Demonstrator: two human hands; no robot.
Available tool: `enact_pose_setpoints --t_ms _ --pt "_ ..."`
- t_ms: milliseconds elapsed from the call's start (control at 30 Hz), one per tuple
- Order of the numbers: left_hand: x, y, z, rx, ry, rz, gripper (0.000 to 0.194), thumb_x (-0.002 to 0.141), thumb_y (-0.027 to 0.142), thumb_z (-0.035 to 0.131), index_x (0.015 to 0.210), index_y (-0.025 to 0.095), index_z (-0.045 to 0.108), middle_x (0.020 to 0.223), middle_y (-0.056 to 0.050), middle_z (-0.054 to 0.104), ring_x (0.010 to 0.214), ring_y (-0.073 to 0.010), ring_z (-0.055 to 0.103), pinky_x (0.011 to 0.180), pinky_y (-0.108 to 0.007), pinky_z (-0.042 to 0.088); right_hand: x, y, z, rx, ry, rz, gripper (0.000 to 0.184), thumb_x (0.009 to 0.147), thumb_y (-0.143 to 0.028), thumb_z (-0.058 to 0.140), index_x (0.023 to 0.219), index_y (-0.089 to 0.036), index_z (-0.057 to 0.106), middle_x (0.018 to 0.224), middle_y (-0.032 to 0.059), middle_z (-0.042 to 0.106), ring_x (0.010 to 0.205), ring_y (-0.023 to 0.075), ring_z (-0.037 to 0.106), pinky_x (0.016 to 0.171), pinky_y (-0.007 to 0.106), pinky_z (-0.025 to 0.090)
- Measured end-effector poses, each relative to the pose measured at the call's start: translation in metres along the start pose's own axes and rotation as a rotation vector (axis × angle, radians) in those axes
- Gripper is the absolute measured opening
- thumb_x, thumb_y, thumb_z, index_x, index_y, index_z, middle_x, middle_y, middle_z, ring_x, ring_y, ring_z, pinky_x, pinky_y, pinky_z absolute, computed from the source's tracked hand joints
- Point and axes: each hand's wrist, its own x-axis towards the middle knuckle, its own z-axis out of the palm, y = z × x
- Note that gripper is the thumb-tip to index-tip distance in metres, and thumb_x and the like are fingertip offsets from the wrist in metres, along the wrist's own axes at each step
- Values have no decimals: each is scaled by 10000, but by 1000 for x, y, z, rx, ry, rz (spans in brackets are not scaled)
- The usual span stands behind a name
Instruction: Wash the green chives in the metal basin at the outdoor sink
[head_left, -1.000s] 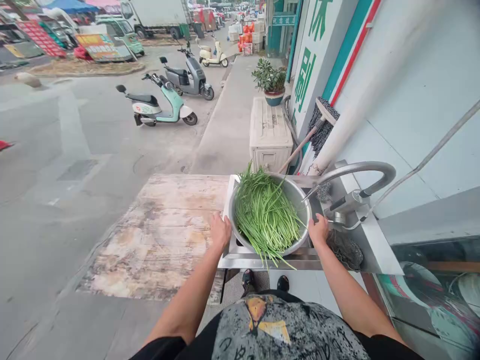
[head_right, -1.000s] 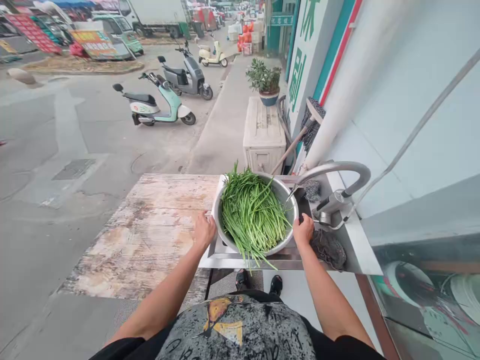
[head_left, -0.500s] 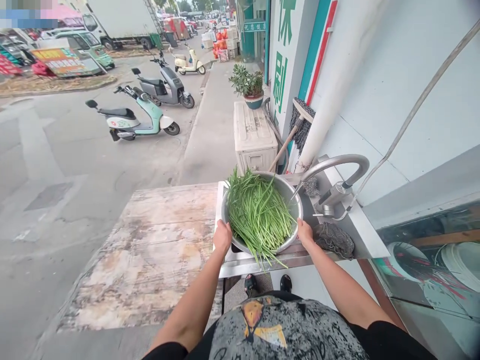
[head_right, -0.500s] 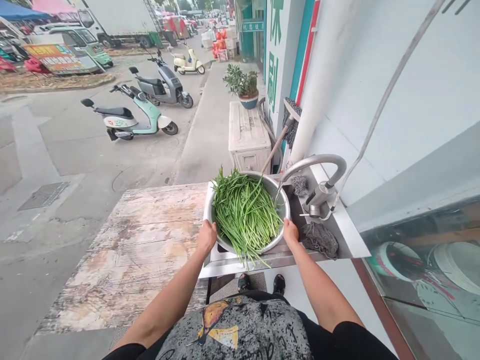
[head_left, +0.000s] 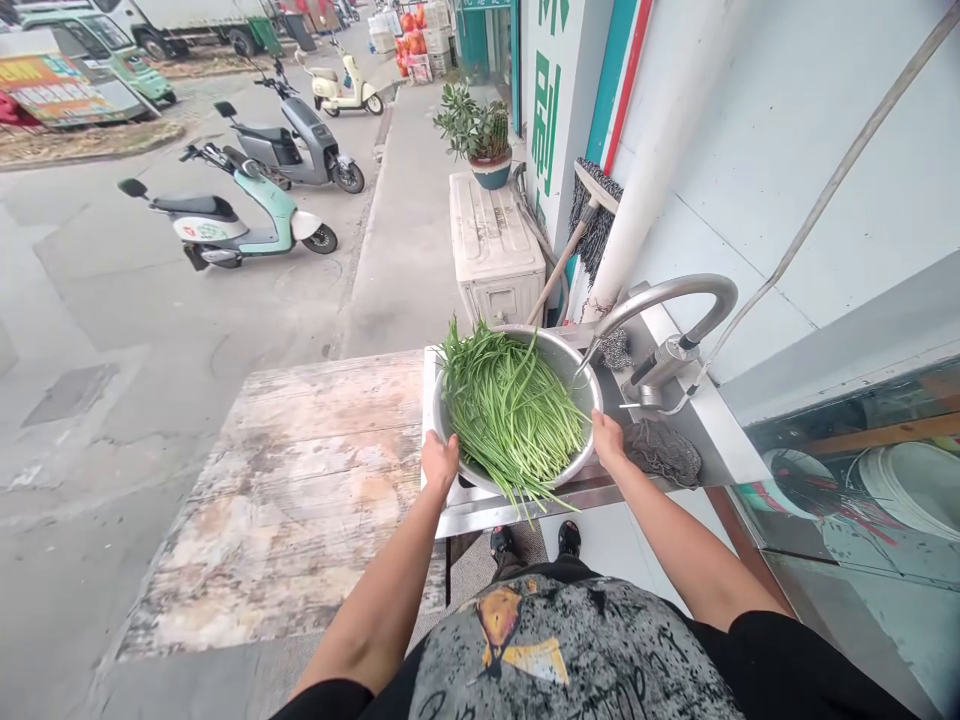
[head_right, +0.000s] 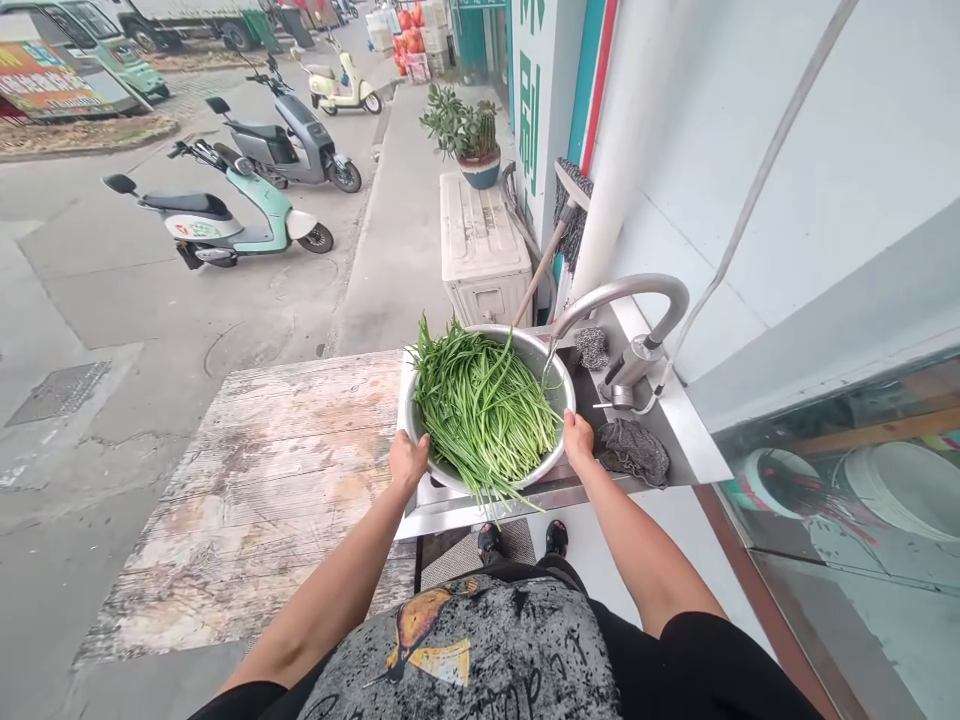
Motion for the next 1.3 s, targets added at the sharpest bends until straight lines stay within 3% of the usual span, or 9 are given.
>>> enact_pose_setpoints --t_ms 367,867,967,1067,1167,1233,1300 --pt "-8 -1 1 -68 -5 -65 272 815 279 512 1024 111 558 1002 -171 668 907 -264 659 753 -322 500 8 -28 -18 -5 68 -61 497 831 -618 360 527 -229 419 468 -14 412 561 165 409 556 273 295" --pt "-9 1 -3 -105 -34 -44 308 808 271 539 1060 96 563 988 -176 674 929 -276 655 756 -332 496 4 -32 -22 -33 62 -80 524 833 -634 337 555 -217 487 496 26 491 608 194 484 566 278 346" --pt "-16 2 -8 -108 -8 -45 446 829 337 547 1202 96 498 1074 -172 651 999 -271 630 809 -338 487 5 -31 -21 -47 56 -77 529 839 -639 333 557 -215 478 509 31 490 618 195 484 575 280 341" --pt "-27 3 -14 -81 111 24 577 837 398 562 1340 158 414 1234 -161 563 1158 -273 532 935 -375 436 7 -30 -22 -74 46 -72 504 850 -606 356 546 -215 447 525 30 479 615 187 471 582 281 330" --pt "-39 4 -17 42 207 217 301 826 353 592 1108 261 647 1374 -102 444 1303 -299 371 1047 -458 326 8 -29 -21 -101 42 -66 473 867 -552 374 536 -215 403 535 18 452 599 172 442 586 279 311" --pt "-45 7 -16 112 138 334 147 808 318 616 895 273 725 1447 -50 375 1371 -309 259 1095 -506 238 9 -29 -21 -114 46 -64 466 874 -535 375 536 -214 387 542 14 441 594 165 427 585 278 301" --pt "-48 11 -14 144 24 391 107 782 299 645 826 276 740 1484 -26 337 1405 -308 190 1124 -540 155 9 -29 -20 -120 52 -65 470 875 -542 370 540 -213 387 549 15 441 594 163 417 578 277 294"
